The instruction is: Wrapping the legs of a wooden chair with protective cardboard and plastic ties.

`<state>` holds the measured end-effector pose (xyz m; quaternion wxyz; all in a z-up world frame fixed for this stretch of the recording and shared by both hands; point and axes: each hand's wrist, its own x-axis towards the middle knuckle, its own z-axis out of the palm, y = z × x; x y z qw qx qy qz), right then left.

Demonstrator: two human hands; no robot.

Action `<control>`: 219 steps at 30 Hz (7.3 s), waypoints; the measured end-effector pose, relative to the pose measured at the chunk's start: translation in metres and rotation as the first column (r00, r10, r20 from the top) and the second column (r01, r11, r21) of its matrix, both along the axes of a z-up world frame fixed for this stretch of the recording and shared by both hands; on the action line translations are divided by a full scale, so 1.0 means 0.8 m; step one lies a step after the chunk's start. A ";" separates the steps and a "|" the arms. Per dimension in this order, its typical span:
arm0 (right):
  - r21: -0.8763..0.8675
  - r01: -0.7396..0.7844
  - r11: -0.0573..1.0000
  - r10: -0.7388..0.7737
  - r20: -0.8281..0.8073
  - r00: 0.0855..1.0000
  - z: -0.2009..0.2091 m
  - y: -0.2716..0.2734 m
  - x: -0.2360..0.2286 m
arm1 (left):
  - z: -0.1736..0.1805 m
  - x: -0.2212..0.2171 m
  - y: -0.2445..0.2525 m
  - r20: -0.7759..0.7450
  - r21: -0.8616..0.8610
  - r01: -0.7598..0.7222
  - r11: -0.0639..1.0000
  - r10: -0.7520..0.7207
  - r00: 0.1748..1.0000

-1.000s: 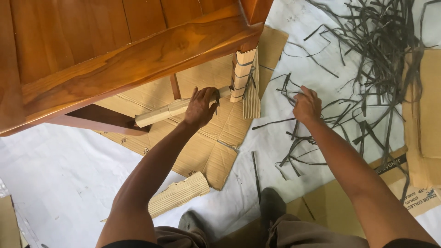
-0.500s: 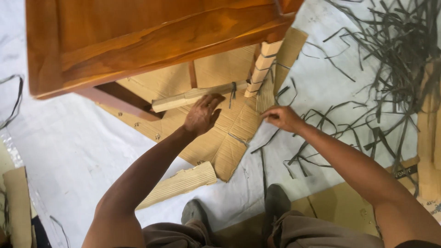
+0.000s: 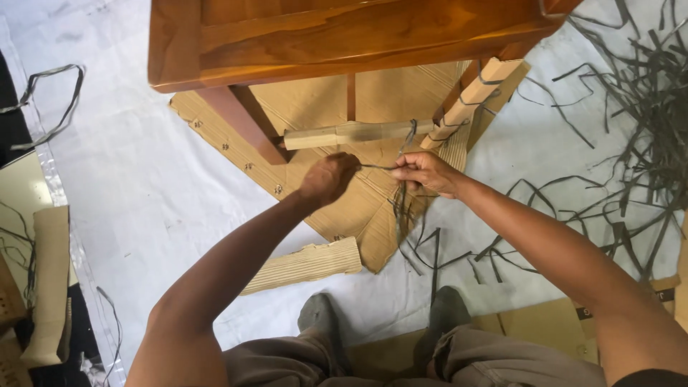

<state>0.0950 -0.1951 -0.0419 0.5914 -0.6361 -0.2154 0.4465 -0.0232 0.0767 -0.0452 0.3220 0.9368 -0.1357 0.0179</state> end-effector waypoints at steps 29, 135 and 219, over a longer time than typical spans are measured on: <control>-0.088 0.223 0.971 -0.221 0.033 0.975 -0.046 0.046 -0.040 | 0.005 0.047 0.014 0.232 0.271 -0.138 0.953 0.074 0.970; -0.041 0.333 0.942 -0.334 -0.203 0.920 -0.157 0.106 0.039 | -0.014 0.136 0.013 -0.164 -0.185 -0.210 0.960 0.180 0.970; 0.098 0.137 0.986 -0.115 0.986 0.123 -0.037 0.083 0.045 | -0.019 0.131 -0.002 -0.136 -0.294 -0.131 0.947 0.095 0.986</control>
